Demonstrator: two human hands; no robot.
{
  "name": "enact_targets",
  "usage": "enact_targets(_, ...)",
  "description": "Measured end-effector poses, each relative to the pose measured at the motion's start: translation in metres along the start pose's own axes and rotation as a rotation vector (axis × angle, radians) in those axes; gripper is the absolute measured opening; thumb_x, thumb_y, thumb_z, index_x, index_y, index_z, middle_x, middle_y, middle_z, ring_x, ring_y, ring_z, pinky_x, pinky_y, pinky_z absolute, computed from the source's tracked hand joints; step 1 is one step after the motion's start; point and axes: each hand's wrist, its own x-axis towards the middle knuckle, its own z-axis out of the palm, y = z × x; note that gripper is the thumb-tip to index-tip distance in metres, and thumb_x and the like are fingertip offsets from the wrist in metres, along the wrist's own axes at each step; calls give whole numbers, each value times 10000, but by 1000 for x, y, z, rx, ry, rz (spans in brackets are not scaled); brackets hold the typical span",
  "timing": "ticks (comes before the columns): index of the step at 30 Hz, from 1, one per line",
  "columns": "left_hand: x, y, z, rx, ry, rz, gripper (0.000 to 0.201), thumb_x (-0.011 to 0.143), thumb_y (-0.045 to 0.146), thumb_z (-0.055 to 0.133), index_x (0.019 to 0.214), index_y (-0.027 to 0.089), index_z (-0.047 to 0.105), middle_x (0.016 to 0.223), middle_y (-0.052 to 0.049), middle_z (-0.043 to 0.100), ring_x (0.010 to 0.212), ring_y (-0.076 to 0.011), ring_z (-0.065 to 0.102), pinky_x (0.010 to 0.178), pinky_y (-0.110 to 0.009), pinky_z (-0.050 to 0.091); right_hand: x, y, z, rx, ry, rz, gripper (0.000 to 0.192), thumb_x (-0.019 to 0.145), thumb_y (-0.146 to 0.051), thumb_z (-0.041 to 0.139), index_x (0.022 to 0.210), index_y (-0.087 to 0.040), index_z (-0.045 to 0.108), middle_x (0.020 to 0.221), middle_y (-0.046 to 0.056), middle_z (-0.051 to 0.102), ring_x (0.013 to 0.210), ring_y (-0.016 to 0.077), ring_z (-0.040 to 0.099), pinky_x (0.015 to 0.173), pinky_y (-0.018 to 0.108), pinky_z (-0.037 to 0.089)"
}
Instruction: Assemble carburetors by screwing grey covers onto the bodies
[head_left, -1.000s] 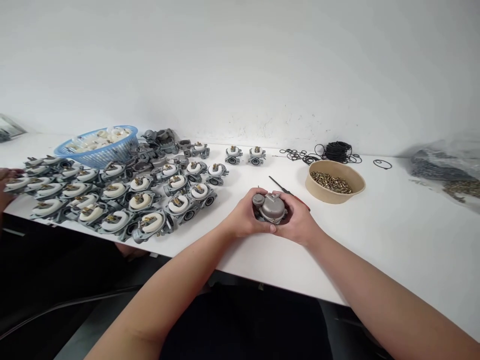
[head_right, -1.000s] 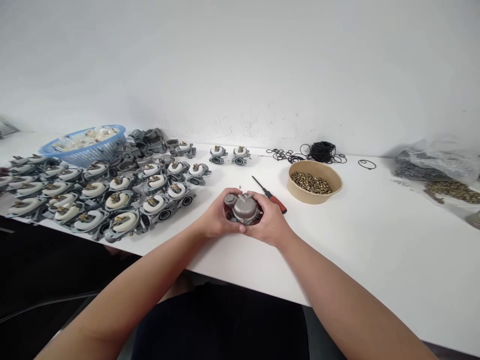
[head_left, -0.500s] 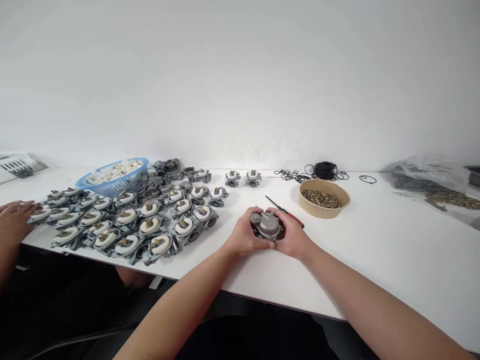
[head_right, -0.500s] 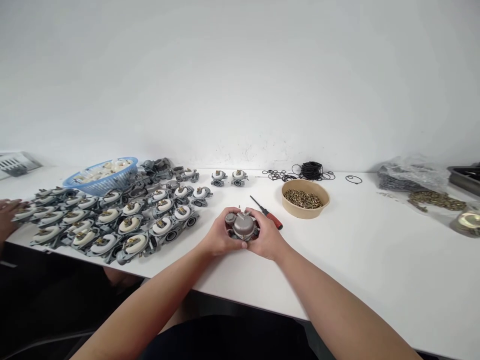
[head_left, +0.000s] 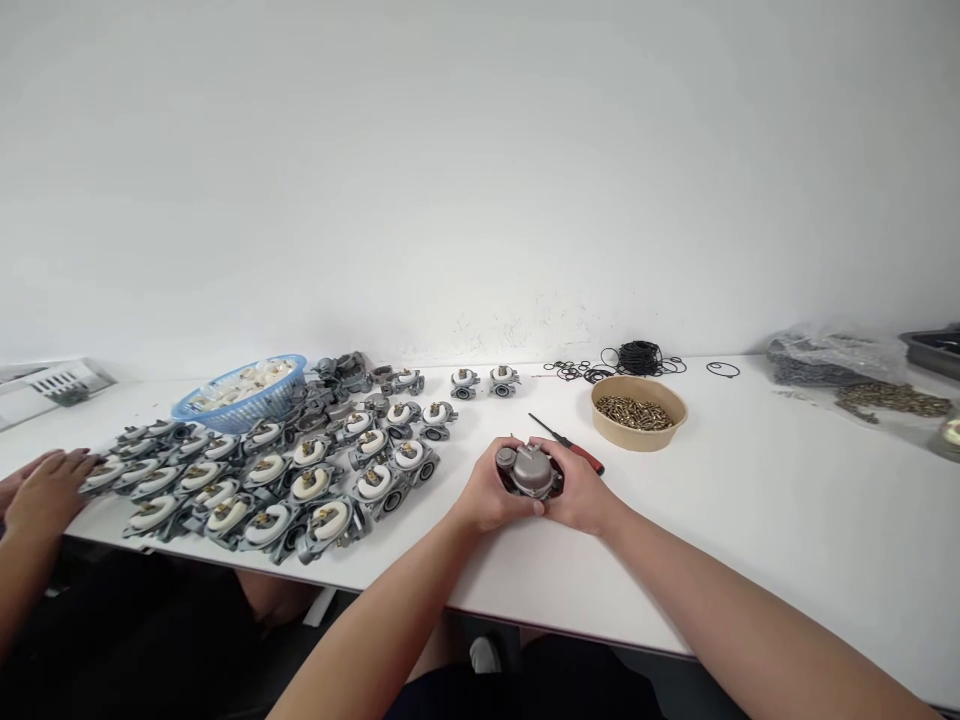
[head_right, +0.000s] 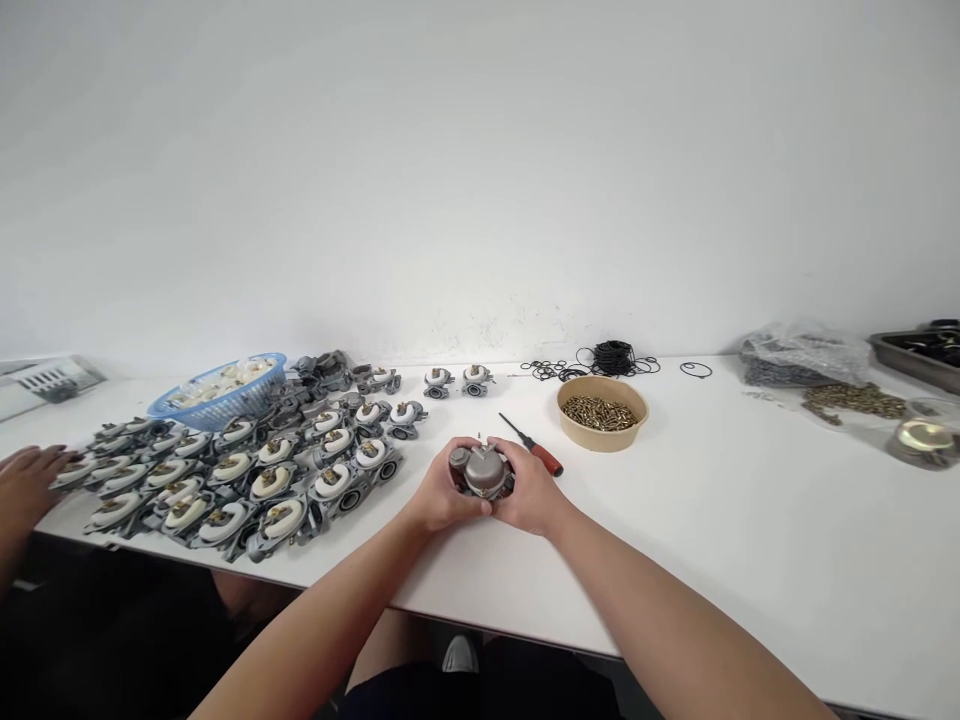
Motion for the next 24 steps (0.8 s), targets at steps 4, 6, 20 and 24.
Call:
enact_targets(4, 1, -2, -1, 38, 13, -2, 765, 511, 292, 936, 1127, 189, 494, 1008, -72, 669, 901, -250, 669, 795, -357, 520, 0, 0, 0, 3, -2, -1, 824, 565, -311, 824, 1316, -181, 510, 1281, 145, 610, 1175, 337, 595, 998, 462, 502)
enact_targets(6, 1, -4, -2, 63, 33, -9, 753, 500, 264, 938, 1114, 187, 507, 983, -60, 667, 882, -238, 661, 780, -343, 513, 0, 0, -1, 12, -9, 8, 828, 570, -311, 827, 1322, -186, 505, 1266, 137, 618, 1153, 329, 609, 984, 448, 513)
enact_targets(20, 0, 3, -5, 312, 148, -30, 798, 457, 300, 917, 1147, 188, 531, 999, -56, 664, 891, -245, 641, 789, -337, 501, -2, -3, -1, 26, -35, 78, 722, 611, -359, 841, 1247, -185, 547, 1187, 102, 642, 1066, 290, 645, 888, 361, 563)
enact_targets(24, 0, 3, -4, 255, 145, -52, 796, 472, 288, 902, 1164, 188, 524, 1009, -57, 672, 889, -248, 657, 792, -348, 518, -1, -10, -3, -28, -34, 94, 673, 581, -339, 848, 1184, -194, 585, 1084, 69, 677, 983, 278, 669, 828, 349, 572)
